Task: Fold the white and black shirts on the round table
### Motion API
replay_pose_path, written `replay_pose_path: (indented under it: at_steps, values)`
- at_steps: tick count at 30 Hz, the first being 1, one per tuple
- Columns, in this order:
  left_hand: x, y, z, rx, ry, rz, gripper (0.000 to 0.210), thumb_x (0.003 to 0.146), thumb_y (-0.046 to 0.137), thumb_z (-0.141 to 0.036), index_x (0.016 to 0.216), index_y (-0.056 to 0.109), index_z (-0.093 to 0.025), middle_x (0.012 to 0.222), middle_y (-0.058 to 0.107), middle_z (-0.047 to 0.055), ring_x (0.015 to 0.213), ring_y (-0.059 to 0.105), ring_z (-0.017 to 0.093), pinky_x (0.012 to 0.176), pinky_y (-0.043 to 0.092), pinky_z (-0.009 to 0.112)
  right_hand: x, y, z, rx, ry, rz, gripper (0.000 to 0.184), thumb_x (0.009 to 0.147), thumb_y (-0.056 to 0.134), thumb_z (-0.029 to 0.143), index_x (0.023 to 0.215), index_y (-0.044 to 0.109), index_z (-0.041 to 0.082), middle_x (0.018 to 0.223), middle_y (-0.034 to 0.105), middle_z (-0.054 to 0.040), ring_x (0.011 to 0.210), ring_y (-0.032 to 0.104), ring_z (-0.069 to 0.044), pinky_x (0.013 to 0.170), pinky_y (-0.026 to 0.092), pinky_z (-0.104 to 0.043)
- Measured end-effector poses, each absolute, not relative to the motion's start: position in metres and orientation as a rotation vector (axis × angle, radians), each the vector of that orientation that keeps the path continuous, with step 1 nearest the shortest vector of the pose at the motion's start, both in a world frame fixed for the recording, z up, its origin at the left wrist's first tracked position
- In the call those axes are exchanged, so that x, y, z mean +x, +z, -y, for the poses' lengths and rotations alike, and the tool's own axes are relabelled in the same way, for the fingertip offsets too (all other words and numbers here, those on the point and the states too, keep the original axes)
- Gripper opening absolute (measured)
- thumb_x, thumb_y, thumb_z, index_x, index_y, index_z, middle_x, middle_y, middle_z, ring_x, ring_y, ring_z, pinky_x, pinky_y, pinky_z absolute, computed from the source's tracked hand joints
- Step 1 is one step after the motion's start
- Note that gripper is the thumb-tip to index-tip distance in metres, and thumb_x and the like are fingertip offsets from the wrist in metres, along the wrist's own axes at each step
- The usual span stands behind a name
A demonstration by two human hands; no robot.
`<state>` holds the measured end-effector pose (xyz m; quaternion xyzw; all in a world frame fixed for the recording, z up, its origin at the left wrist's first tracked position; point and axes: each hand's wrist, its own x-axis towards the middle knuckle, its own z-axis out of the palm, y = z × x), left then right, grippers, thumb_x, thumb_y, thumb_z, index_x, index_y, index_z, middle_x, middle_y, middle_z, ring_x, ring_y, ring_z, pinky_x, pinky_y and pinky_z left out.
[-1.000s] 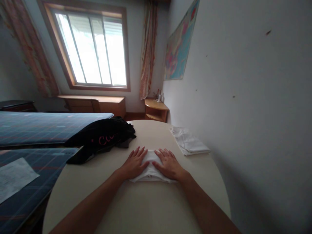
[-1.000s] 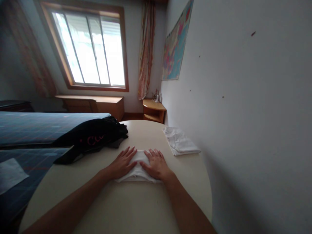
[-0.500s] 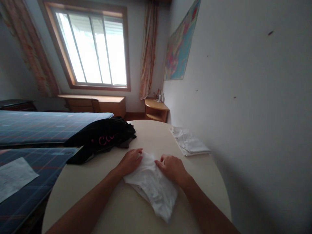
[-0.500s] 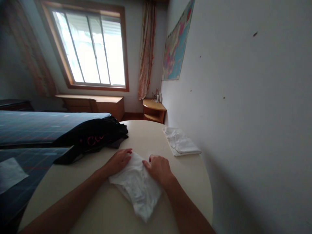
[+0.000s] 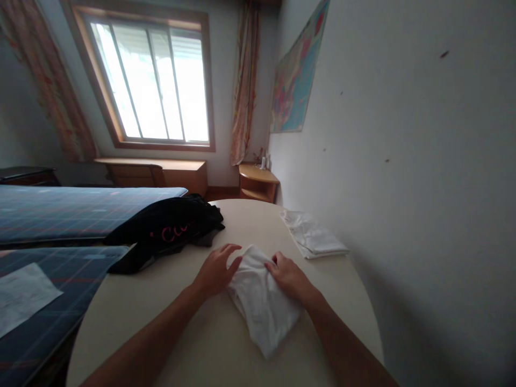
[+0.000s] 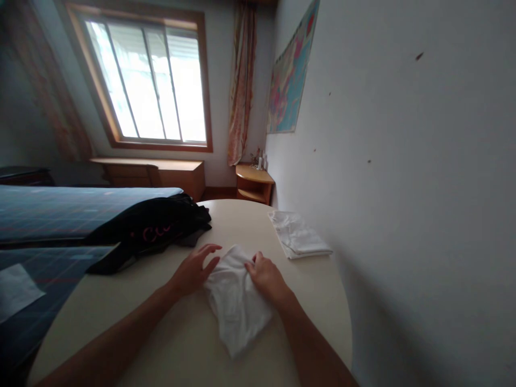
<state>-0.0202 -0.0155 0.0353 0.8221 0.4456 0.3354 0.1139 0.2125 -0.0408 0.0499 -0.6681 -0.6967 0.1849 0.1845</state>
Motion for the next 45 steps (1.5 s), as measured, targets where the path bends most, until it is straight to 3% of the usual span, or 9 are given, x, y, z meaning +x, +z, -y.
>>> replay_pose_path:
  at_steps: [4, 7, 10, 14, 19, 28, 36, 41, 45]
  values:
    - [-0.005, 0.027, 0.034, 2.641, 0.716, -1.163, 0.052, 0.099, 0.040, -0.049, 0.144, 0.045, -0.024, 0.152, 0.042, 0.009, 0.141, 0.038, 0.027, 0.116, 0.030, 0.045, 0.223, 0.051, 0.037, -1.965, 0.529, 1.782, 0.024, 0.097, 0.045, 0.032, 0.111, 0.051, 0.014, 0.095, 0.071, -0.0146, 0.090, 0.068, -0.024, 0.073, 0.042, -0.027]
    - [0.002, 0.012, 0.037, 2.708, 0.497, -1.167, 0.061, 0.098, 0.038, -0.056, 0.151, 0.034, -0.027, 0.160, 0.028, 0.009, 0.149, 0.018, 0.032, 0.119, 0.019, 0.053, 0.228, 0.050, 0.037, -1.861, 0.616, 1.752, 0.038, 0.097, 0.044, 0.031, 0.131, 0.041, 0.014, 0.098, 0.072, -0.0122, 0.089, 0.069, -0.022, 0.076, 0.046, -0.028]
    - [0.003, 0.002, 0.033, 2.736, 0.462, -1.147, 0.062, 0.098, 0.035, -0.057, 0.154, 0.029, -0.029, 0.162, 0.020, 0.009, 0.150, 0.011, 0.033, 0.119, 0.017, 0.054, 0.231, 0.044, 0.035, -1.618, 0.649, 1.875, 0.040, 0.093, 0.048, 0.027, 0.131, 0.050, 0.018, 0.115, 0.070, -0.0106, 0.105, 0.066, -0.021, 0.093, 0.046, -0.031]
    - [0.003, -0.001, 0.029, 2.714, 0.503, -1.192, 0.064, 0.099, 0.033, -0.057, 0.155, 0.025, -0.028, 0.163, 0.017, 0.009, 0.150, 0.010, 0.033, 0.119, 0.020, 0.052, 0.241, 0.037, 0.022, -1.560, 0.629, 1.903, 0.035, 0.088, 0.048, 0.022, 0.117, 0.067, 0.015, 0.123, 0.068, -0.0108, 0.116, 0.062, -0.021, 0.104, 0.042, -0.033]
    - [0.008, -0.005, 0.028, 2.636, 0.525, -1.343, 0.067, 0.099, 0.030, -0.058, 0.155, 0.024, -0.021, 0.161, 0.023, 0.013, 0.149, 0.016, 0.032, 0.117, 0.023, 0.052, 0.262, 0.052, -0.001, -1.634, 0.435, 1.897, 0.041, 0.089, 0.048, 0.021, 0.124, 0.065, 0.011, 0.126, 0.067, -0.0135, 0.118, 0.061, -0.022, 0.105, 0.042, -0.034]
    - [0.010, -0.002, 0.030, 2.609, 0.445, -1.367, 0.069, 0.099, 0.029, -0.059, 0.155, 0.026, -0.019, 0.160, 0.025, 0.012, 0.149, 0.018, 0.031, 0.119, 0.021, 0.051, 0.286, 0.109, -0.062, -1.744, 0.027, 2.043, 0.039, 0.090, 0.049, 0.018, 0.126, 0.066, 0.018, 0.128, 0.065, -0.0105, 0.118, 0.060, -0.022, 0.105, 0.041, -0.032]
    - [0.009, -0.005, 0.029, 2.616, 0.457, -1.342, 0.069, 0.099, 0.028, -0.060, 0.155, 0.025, -0.021, 0.160, 0.025, 0.010, 0.149, 0.018, 0.031, 0.119, 0.021, 0.052, 0.318, 0.142, -0.117, -1.800, -0.042, 2.007, 0.040, 0.090, 0.053, 0.023, 0.128, 0.064, 0.020, 0.129, 0.065, -0.0101, 0.116, 0.062, -0.021, 0.101, 0.043, -0.029]
    - [0.009, 0.000, 0.030, 2.589, 0.403, -1.344, 0.071, 0.098, 0.027, -0.061, 0.155, 0.025, -0.019, 0.161, 0.023, 0.010, 0.149, 0.016, 0.031, 0.120, 0.020, 0.052, 0.371, 0.133, -0.133, -1.916, -0.042, 1.948, 0.041, 0.090, 0.053, 0.024, 0.130, 0.063, 0.016, 0.131, 0.064, -0.0120, 0.118, 0.060, -0.020, 0.102, 0.042, -0.028]
    - [0.010, -0.001, 0.029, 2.593, 0.425, -1.345, 0.070, 0.098, 0.026, -0.061, 0.155, 0.026, -0.020, 0.161, 0.023, 0.010, 0.149, 0.016, 0.031, 0.119, 0.020, 0.053, 0.399, 0.100, -0.124, -2.060, -0.066, 1.882, 0.043, 0.080, 0.063, 0.017, 0.122, 0.067, 0.008, 0.128, 0.064, -0.0199, 0.121, 0.058, -0.026, 0.105, 0.040, -0.034]
